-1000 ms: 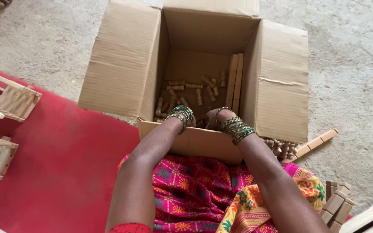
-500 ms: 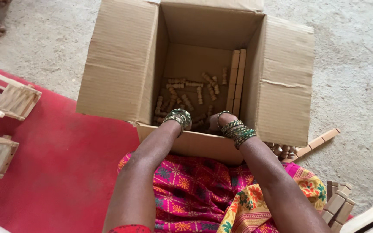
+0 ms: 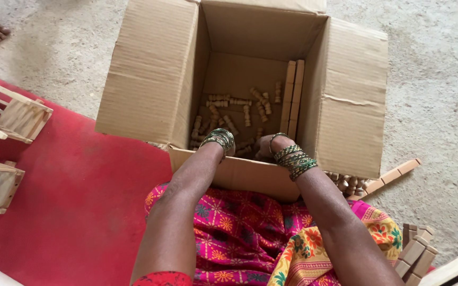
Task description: The person sits on the floor and repeatedly picks small wooden pieces from a cardboard box, then fits them together by hand to form short assembled units. The person places the assembled units back into the box and continues the process with additional pieces.
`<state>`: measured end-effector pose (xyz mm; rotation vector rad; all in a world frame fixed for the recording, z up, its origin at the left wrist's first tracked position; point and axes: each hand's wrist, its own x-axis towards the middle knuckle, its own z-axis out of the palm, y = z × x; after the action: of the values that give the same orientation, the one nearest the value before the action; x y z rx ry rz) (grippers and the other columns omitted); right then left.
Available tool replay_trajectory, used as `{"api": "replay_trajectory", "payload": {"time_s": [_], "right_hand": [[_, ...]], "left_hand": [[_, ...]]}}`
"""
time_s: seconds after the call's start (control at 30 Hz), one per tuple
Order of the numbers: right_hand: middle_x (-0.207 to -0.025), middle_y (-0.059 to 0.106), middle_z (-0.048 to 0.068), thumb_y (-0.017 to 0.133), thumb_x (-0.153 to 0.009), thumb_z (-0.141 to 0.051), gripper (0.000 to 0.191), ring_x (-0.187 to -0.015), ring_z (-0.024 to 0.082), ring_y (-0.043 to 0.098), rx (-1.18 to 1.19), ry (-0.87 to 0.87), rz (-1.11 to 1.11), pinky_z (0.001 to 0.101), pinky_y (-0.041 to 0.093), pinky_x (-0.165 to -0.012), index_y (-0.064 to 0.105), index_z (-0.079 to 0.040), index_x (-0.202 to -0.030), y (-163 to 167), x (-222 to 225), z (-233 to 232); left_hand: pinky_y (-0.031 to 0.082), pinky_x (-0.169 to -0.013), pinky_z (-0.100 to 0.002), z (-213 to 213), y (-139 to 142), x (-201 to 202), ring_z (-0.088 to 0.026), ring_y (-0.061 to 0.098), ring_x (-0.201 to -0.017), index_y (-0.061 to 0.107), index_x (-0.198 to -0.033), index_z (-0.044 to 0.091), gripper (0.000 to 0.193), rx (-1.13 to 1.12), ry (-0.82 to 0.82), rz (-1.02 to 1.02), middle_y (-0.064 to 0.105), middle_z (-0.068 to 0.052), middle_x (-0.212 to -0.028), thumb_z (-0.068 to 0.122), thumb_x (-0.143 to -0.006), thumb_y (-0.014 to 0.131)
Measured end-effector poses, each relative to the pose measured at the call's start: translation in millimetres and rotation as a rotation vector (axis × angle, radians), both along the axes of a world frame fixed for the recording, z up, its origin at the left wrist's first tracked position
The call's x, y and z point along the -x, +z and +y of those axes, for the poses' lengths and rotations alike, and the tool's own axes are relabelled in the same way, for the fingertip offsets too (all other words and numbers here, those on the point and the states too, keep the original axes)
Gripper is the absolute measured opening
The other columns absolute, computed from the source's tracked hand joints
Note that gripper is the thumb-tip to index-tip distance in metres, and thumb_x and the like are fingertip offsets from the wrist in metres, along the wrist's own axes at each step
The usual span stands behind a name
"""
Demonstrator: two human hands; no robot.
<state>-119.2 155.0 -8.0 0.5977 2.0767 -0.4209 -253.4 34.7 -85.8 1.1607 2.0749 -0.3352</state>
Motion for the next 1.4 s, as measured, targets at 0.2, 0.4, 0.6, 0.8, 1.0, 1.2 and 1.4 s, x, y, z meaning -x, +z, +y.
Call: {"api": "replay_trajectory", "payload": {"time_s": [0.2,0.4,0.6,0.8,1.0,1.2,1.4], "right_hand": [[-0.117,0.076,0.007,0.062,-0.097,-0.041,0.04,-0.105,0.027,0.073,-0.017,0.089,0.053,0.0441,0.06,-0.09,0.074,-0.009,-0.118,5,-1,1],[-0.122,0.073,0.005,0.064,-0.097,-0.04,0.04,-0.11,0.026,0.069,-0.002,0.081,0.027,0.0446,0.058,-0.095,0.071,-0.013,-0.125,3,7,2],[-0.131,0.07,0.004,0.063,-0.098,-0.036,0.042,-0.117,0.026,0.067,0.037,0.116,0.202,0.0421,0.054,-0.1,0.066,-0.02,-0.136,-2,8,3],[-0.126,0.07,0.01,0.068,-0.086,-0.013,0.06,-0.116,0.03,0.066,-0.154,-0.019,0.783,0.0445,0.054,-0.098,0.053,-0.018,-0.144,23,13,11],[-0.107,0.074,0.013,0.05,-0.09,-0.003,0.07,-0.085,0.031,0.072,0.196,-0.424,0.709,0.0491,0.058,-0.072,0.034,-0.022,-0.156,69,-5,8],[-0.101,0.076,0.016,0.055,-0.108,-0.022,0.031,-0.089,0.024,0.069,-0.002,-0.324,1.186,0.0399,0.056,-0.076,0.063,-0.007,-0.134,59,-48,-10],[-0.097,0.078,0.004,0.065,-0.103,-0.022,0.024,-0.085,0.012,0.069,0.436,-0.769,1.176,0.0284,0.058,-0.073,0.071,-0.003,-0.117,31,-52,4]], "left_hand": [[0.054,-0.098,-0.042,2,9,0,-0.032,0.067,-0.112,0.066,-0.125,0.011,0.043,0.0,-0.003,-0.001,0.07,-0.014,-0.12,0.011,-0.082,0.067],[0.054,-0.097,-0.042,7,18,1,-0.032,0.068,-0.111,0.066,-0.125,0.01,0.045,-0.008,-0.008,0.009,0.07,-0.013,-0.119,0.01,-0.08,0.068],[0.054,-0.096,-0.041,8,25,0,-0.031,0.068,-0.11,0.065,-0.125,0.01,0.046,-0.027,-0.043,0.009,0.071,-0.013,-0.118,0.008,-0.079,0.069],[0.055,-0.096,-0.04,37,54,2,-0.031,0.069,-0.109,0.065,-0.125,0.009,0.048,-0.565,0.137,-0.274,0.071,-0.013,-0.117,0.007,-0.077,0.07],[0.058,-0.08,-0.031,25,74,-15,-0.015,0.07,-0.09,0.063,-0.114,0.005,0.022,-1.166,0.487,-0.798,0.075,-0.006,-0.099,0.013,-0.096,0.054],[0.053,-0.064,-0.03,12,95,-72,-0.013,0.065,-0.07,0.065,-0.103,0.005,0.025,-1.211,0.775,-0.472,0.068,-0.005,-0.078,0.028,-0.107,0.058],[0.057,-0.072,-0.028,18,87,-62,-0.011,0.066,-0.079,0.067,-0.104,0.004,0.019,-1.217,0.679,-0.813,0.072,-0.004,-0.089,0.022,-0.105,0.06]]}}
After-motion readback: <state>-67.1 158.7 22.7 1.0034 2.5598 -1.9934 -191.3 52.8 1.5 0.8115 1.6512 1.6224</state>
